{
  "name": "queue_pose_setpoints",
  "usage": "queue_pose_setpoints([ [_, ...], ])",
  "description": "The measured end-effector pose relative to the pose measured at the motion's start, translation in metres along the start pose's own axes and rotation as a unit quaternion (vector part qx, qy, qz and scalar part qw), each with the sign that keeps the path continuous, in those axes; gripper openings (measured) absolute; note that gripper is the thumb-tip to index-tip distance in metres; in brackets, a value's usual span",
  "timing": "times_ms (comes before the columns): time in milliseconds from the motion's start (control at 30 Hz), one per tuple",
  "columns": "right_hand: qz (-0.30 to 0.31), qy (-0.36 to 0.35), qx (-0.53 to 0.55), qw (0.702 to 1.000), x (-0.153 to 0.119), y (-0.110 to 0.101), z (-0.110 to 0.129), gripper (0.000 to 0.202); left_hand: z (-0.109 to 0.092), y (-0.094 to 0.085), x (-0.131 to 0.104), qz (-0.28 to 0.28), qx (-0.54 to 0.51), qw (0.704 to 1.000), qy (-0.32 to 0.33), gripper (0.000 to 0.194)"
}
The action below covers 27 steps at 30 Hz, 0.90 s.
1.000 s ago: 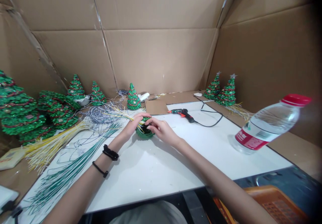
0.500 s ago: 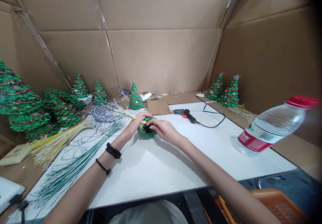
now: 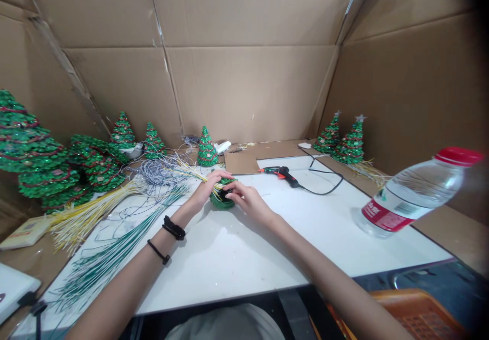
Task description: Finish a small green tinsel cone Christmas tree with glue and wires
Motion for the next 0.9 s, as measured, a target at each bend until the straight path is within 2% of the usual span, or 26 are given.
queue_pose_setpoints([
  [167,-0.014,0.058,0.084,0.995,-0.002,0.000,-0.012,0.018,0.000,0.000,0.000,-0.009,0.000,1.000,-0.007,0.034],
  [367,-0.070,0.048,0.061,0.995,0.002,-0.002,-0.014,0.021,-0.004,0.000,-0.002,-0.018,-0.012,1.000,-0.019,0.033],
  [433,-0.069,0.037,0.043,0.996,0.002,0.000,-0.011,0.018,-0.006,-0.001,-0.003,-0.021,-0.016,0.999,-0.019,0.033],
  [600,-0.009,-0.057,-0.080,0.995,-0.003,0.002,0.012,0.011,-0.008,0.001,-0.003,-0.012,-0.023,1.000,-0.004,0.031],
  [733,0.060,-0.148,-0.196,0.967,-0.009,0.002,0.022,0.032,-0.006,0.001,-0.002,-0.010,-0.025,1.000,0.001,0.032],
  [833,0.094,-0.155,-0.214,0.960,-0.009,0.002,0.019,0.045,-0.005,0.001,-0.003,-0.010,-0.019,1.000,0.000,0.033],
  [900,0.100,-0.133,-0.204,0.965,-0.006,0.003,0.017,0.039,-0.005,0.001,-0.003,-0.011,-0.013,1.000,-0.001,0.033],
])
Point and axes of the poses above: each hand's wrist, its own x-axis towards the middle knuckle, its own y-axis out of the palm, z = x × y, the point moved 9 cm from there along x, towards the middle knuckle, and after that the axes turned 4 degrees about -z, right-handed, at the moved point
